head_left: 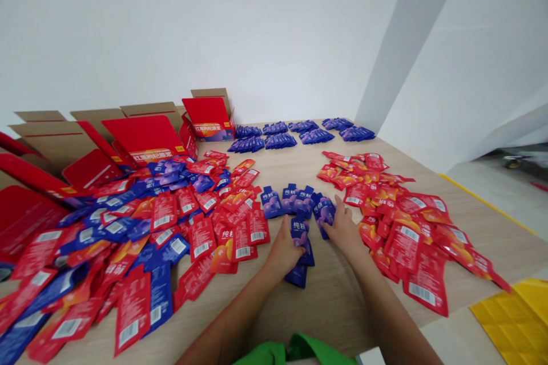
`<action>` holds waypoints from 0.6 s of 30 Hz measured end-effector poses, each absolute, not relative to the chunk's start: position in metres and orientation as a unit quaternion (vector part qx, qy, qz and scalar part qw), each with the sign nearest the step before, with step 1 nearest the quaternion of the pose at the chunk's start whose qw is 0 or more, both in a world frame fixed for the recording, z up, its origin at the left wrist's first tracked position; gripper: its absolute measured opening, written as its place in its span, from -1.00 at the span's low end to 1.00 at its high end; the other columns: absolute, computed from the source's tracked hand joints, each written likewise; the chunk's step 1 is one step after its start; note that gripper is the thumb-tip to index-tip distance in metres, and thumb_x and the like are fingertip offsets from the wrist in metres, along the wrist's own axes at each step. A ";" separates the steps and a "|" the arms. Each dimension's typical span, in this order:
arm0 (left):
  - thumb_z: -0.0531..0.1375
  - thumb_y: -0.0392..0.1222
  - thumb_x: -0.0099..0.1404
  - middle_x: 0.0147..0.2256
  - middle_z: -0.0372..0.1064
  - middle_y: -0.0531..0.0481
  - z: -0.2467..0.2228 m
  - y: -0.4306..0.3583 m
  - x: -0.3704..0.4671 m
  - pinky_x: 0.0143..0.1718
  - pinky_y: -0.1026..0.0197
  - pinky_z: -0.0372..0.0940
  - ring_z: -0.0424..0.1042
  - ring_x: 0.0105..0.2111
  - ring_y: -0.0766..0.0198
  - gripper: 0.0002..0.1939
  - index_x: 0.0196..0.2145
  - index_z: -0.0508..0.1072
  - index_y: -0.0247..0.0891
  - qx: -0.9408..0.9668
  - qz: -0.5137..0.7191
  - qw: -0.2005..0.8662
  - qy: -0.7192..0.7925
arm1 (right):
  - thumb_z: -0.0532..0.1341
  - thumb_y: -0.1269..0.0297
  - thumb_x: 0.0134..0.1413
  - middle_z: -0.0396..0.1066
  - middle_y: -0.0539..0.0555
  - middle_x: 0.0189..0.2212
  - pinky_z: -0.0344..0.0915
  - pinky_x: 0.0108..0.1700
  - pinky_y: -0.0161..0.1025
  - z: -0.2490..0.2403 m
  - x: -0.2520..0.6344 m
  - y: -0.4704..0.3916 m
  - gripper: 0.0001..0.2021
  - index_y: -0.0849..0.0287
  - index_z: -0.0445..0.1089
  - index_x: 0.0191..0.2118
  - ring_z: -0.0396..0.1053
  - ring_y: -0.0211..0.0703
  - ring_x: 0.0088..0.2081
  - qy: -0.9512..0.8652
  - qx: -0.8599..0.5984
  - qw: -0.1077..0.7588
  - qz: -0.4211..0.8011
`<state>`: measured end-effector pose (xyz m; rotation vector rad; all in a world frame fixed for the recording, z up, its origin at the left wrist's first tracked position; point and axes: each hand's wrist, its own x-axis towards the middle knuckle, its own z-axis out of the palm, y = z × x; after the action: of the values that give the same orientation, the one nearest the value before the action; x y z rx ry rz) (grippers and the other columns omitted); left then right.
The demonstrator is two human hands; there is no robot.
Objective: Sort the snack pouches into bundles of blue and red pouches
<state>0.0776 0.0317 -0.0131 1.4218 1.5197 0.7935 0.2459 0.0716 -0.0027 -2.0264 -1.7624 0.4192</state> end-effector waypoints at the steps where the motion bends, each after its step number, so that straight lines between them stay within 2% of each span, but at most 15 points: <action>1: 0.25 -0.43 -0.11 0.15 0.17 -0.24 -0.015 0.029 0.073 0.10 0.11 0.12 0.21 0.12 0.06 -0.05 0.23 -0.04 -0.31 0.546 0.341 0.459 0.612 | 0.13 0.33 -0.02 0.18 0.41 0.00 0.27 -0.13 0.01 -0.004 0.248 0.071 -0.26 0.33 -0.15 0.28 0.37 0.20 -0.13 -0.626 -0.727 0.234 0.159; 4: 0.27 -0.47 -0.16 -0.02 0.36 -0.13 -0.018 0.021 0.060 -0.01 0.11 0.23 0.37 -0.05 0.11 -0.18 0.10 0.17 -0.25 0.473 0.392 0.495 0.615 | 0.17 0.31 -0.09 0.16 0.35 0.07 0.20 0.01 0.08 -0.010 0.257 0.065 -0.23 0.28 -0.09 0.27 0.27 0.20 0.02 -0.587 -0.694 0.362 0.205; 7: 0.28 -0.45 -0.17 -0.19 0.45 -0.09 -0.017 0.018 0.053 -0.14 0.13 0.29 0.44 -0.21 0.15 -0.39 -0.09 0.33 -0.28 0.412 0.433 0.518 0.612 | 0.27 0.21 -0.17 0.25 0.19 0.07 0.21 0.06 0.03 -0.009 0.255 0.053 -0.22 0.14 0.02 0.23 0.25 0.10 0.06 -0.519 -0.598 0.490 0.365; 9: 0.28 -0.38 -0.14 -0.27 0.46 -0.06 -0.014 0.018 0.054 -0.22 0.14 0.32 0.45 -0.30 0.17 -0.52 -0.18 0.37 -0.29 0.385 0.451 0.545 0.593 | 0.33 0.17 -0.21 0.34 0.11 0.01 0.26 0.03 -0.01 -0.006 0.242 0.041 -0.27 0.07 0.14 0.16 0.32 0.04 0.01 -0.470 -0.508 0.505 0.515; 11: 0.28 -0.33 -0.11 -0.33 0.47 -0.02 -0.008 0.019 0.057 -0.26 0.15 0.32 0.44 -0.35 0.19 -0.61 -0.24 0.41 -0.27 0.382 0.469 0.558 0.568 | 0.37 0.18 -0.24 0.41 0.08 -0.06 0.26 0.03 0.00 -0.003 0.225 0.030 -0.36 0.06 0.25 0.07 0.36 0.03 -0.03 -0.438 -0.435 0.483 0.621; 15: 0.29 -0.30 -0.11 -0.36 0.45 0.02 0.007 0.020 0.062 -0.25 0.20 0.29 0.42 -0.33 0.21 -0.68 -0.31 0.43 -0.25 0.402 0.527 0.559 0.498 | 0.37 0.19 -0.21 0.43 0.03 -0.08 0.17 0.11 0.00 0.000 0.199 0.017 -0.49 0.03 0.34 -0.03 0.33 -0.01 0.01 -0.397 -0.395 0.504 0.657; 18: 0.31 -0.23 -0.07 -0.37 0.42 0.03 0.017 0.019 0.061 -0.26 0.23 0.28 0.40 -0.34 0.24 -0.71 -0.32 0.42 -0.25 0.421 0.566 0.546 0.452 | 0.37 0.17 -0.17 0.45 0.03 -0.12 0.20 0.09 0.01 0.001 0.196 0.013 -0.53 0.01 0.34 -0.05 0.37 -0.03 -0.04 -0.388 -0.352 0.497 0.692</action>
<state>0.0608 0.0188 0.0171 0.9985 1.0725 1.3413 0.1960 0.0132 0.0014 -0.8513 -0.9396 1.6764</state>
